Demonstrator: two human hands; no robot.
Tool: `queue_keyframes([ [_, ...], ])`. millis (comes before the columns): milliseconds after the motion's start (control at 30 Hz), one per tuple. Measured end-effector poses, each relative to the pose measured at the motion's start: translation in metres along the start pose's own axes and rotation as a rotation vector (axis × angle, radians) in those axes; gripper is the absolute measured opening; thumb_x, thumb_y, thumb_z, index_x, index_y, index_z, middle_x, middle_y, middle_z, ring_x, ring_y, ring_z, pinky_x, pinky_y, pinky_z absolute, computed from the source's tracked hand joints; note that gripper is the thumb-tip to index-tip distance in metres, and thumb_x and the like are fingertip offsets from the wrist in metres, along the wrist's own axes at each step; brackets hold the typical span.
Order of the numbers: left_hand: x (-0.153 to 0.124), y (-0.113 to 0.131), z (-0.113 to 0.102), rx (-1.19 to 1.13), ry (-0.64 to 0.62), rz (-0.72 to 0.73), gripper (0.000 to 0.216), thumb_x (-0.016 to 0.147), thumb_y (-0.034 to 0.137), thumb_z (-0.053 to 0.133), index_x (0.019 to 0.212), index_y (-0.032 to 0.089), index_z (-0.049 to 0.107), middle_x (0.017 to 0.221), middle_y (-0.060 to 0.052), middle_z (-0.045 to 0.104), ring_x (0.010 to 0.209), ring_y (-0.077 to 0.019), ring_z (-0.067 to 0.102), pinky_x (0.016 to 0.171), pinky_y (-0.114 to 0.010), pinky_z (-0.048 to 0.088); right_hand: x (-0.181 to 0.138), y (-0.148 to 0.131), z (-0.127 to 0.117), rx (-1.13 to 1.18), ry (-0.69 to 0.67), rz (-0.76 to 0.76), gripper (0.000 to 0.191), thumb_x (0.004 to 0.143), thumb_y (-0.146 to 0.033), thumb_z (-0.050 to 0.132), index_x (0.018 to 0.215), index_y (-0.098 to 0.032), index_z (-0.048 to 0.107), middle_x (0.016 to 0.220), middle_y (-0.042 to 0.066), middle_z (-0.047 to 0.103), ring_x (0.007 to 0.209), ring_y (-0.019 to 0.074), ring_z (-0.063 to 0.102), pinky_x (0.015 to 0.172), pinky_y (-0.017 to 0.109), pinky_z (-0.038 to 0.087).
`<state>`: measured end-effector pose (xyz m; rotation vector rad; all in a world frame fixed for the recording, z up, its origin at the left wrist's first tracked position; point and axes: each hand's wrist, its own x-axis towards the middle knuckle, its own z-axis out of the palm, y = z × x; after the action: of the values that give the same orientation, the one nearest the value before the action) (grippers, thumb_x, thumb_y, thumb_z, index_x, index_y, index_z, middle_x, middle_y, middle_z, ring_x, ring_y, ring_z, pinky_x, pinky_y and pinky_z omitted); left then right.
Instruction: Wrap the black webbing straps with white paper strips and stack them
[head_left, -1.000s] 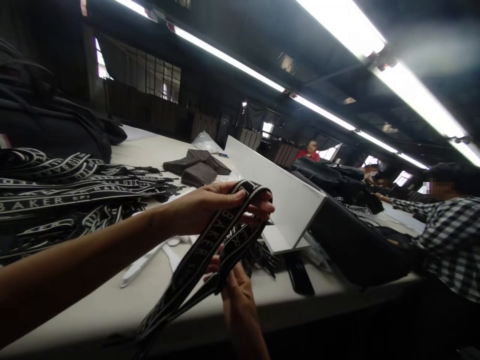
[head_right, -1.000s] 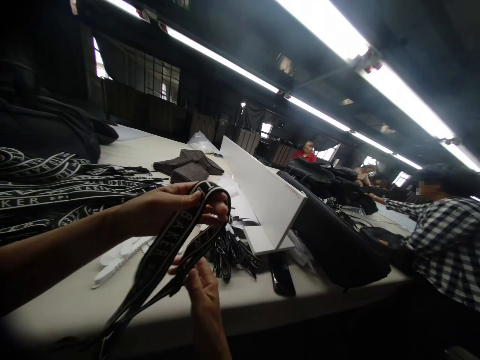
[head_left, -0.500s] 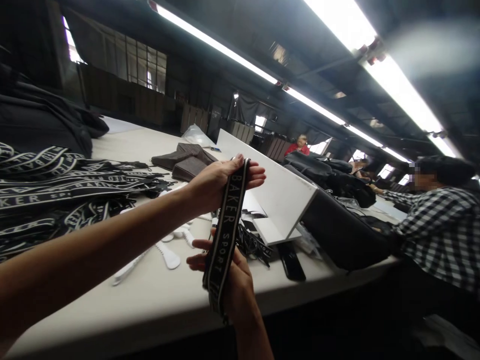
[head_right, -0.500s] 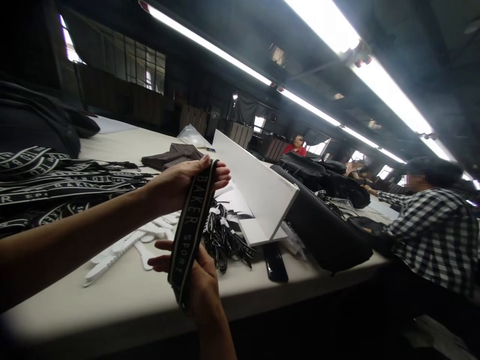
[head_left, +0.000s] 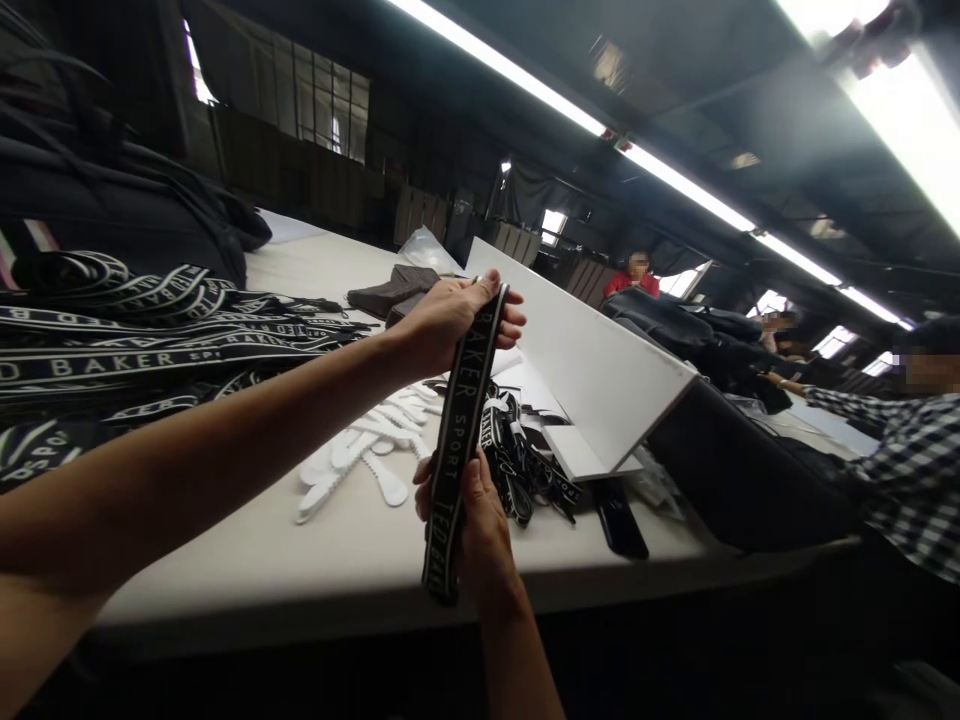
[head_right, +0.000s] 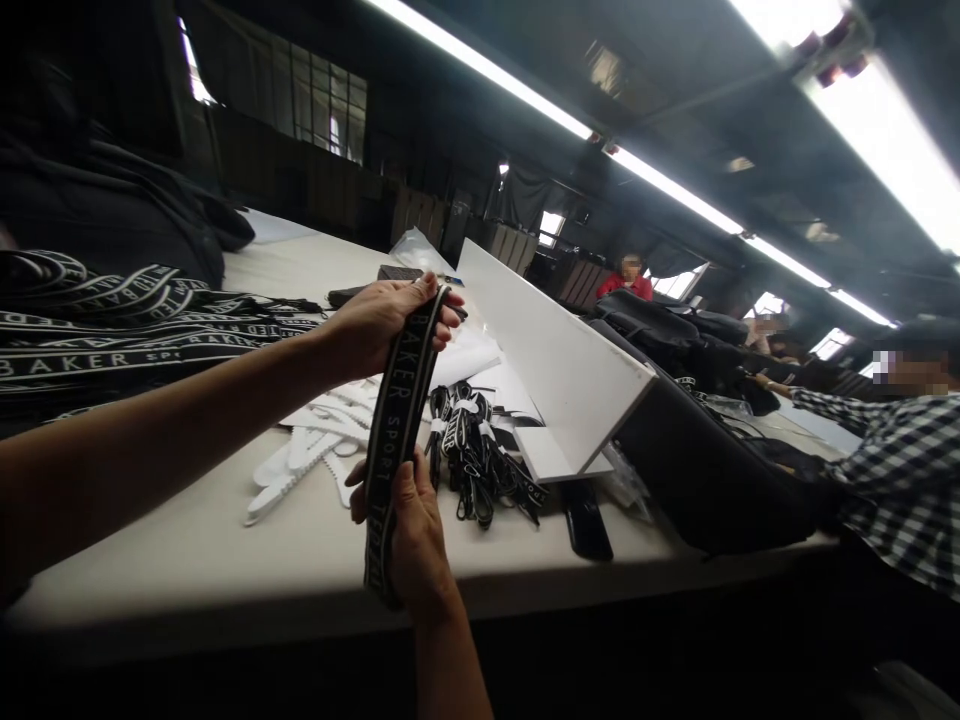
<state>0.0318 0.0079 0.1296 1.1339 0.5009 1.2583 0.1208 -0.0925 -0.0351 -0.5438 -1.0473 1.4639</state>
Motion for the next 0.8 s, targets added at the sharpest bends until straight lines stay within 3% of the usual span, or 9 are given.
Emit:
queue_keyframes([
  [133, 0.009, 0.005, -0.005, 0.041, 0.055, -0.02, 0.036, 0.096, 0.037, 0.048, 0.08, 0.007, 0.06, 0.06, -0.006, 0.061, 0.044, -0.0077, 0.052, 0.047, -0.019, 0.045, 0.0, 0.003, 0.008, -0.022, -0.032, -0.008, 0.037, 0.096, -0.056, 0.042, 0.102, -0.02, 0.051, 0.087, 0.005, 0.062, 0.058, 0.0102, 0.045, 0.05, 0.022, 0.034],
  [233, 0.022, 0.006, -0.013, 0.055, 0.063, -0.079, 0.035, 0.096, 0.035, 0.049, 0.078, 0.008, 0.06, 0.057, -0.005, 0.059, 0.042, -0.0077, 0.05, 0.044, -0.019, 0.042, -0.001, 0.006, 0.011, -0.104, -0.086, -0.018, 0.031, 0.092, -0.05, 0.055, 0.101, -0.02, 0.051, 0.085, 0.003, 0.063, 0.057, 0.0088, 0.043, 0.051, 0.021, 0.034],
  [333, 0.028, 0.014, -0.021, 0.072, 0.056, -0.125, 0.033, 0.097, 0.033, 0.046, 0.078, 0.009, 0.061, 0.055, -0.004, 0.057, 0.04, -0.0073, 0.047, 0.042, -0.019, 0.042, 0.0, 0.011, 0.007, -0.24, -0.113, 0.055, 0.03, 0.087, -0.043, 0.065, 0.098, -0.018, 0.054, 0.083, 0.004, 0.067, 0.057, 0.0094, 0.052, 0.056, 0.024, 0.042],
  [433, 0.009, 0.03, -0.03, 0.118, -0.034, -0.112, 0.038, 0.095, 0.039, 0.049, 0.07, 0.013, 0.061, 0.047, -0.001, 0.049, 0.037, -0.0076, 0.044, 0.04, -0.02, 0.041, 0.012, 0.014, -0.009, -0.249, 0.05, 0.127, 0.044, 0.088, -0.052, 0.06, 0.109, -0.014, 0.054, 0.076, 0.006, 0.07, 0.059, 0.0162, 0.064, 0.058, 0.029, 0.051],
  [533, -0.038, 0.036, -0.042, 0.28, -0.215, -0.113, 0.051, 0.091, 0.05, 0.051, 0.055, 0.016, 0.06, 0.037, -0.002, 0.044, 0.033, -0.0091, 0.043, 0.038, -0.021, 0.039, 0.033, -0.002, -0.028, -0.131, 0.305, 0.027, 0.05, 0.08, -0.055, 0.068, 0.104, -0.013, 0.057, 0.072, 0.008, 0.071, 0.062, 0.0207, 0.069, 0.059, 0.032, 0.055],
  [600, -0.073, 0.022, -0.054, 0.426, -0.382, -0.21, 0.048, 0.087, 0.053, 0.054, 0.059, 0.016, 0.066, 0.045, -0.004, 0.056, 0.033, -0.0089, 0.044, 0.034, -0.02, 0.035, 0.048, -0.024, -0.036, -0.047, 0.399, -0.064, 0.041, 0.075, -0.047, 0.075, 0.096, -0.015, 0.06, 0.073, 0.007, 0.072, 0.066, 0.0208, 0.069, 0.064, 0.033, 0.057],
  [667, -0.1, -0.007, -0.068, 0.538, -0.473, -0.331, 0.038, 0.083, 0.05, 0.061, 0.066, 0.017, 0.067, 0.053, -0.002, 0.062, 0.039, -0.0104, 0.051, 0.038, -0.02, 0.039, 0.06, -0.048, -0.038, 0.041, 0.413, -0.117, 0.032, 0.075, -0.034, 0.075, 0.098, -0.018, 0.061, 0.077, 0.004, 0.073, 0.072, 0.0203, 0.07, 0.07, 0.035, 0.058],
  [800, -0.117, -0.073, -0.09, 0.832, -0.399, -0.169, 0.031, 0.085, 0.045, 0.059, 0.076, 0.017, 0.067, 0.072, -0.002, 0.067, 0.073, -0.0168, 0.063, 0.068, -0.024, 0.052, 0.075, -0.078, -0.028, 0.169, 0.293, -0.183, 0.029, 0.079, -0.018, 0.061, 0.108, -0.021, 0.06, 0.081, 0.001, 0.072, 0.076, 0.0164, 0.069, 0.081, 0.037, 0.057],
])
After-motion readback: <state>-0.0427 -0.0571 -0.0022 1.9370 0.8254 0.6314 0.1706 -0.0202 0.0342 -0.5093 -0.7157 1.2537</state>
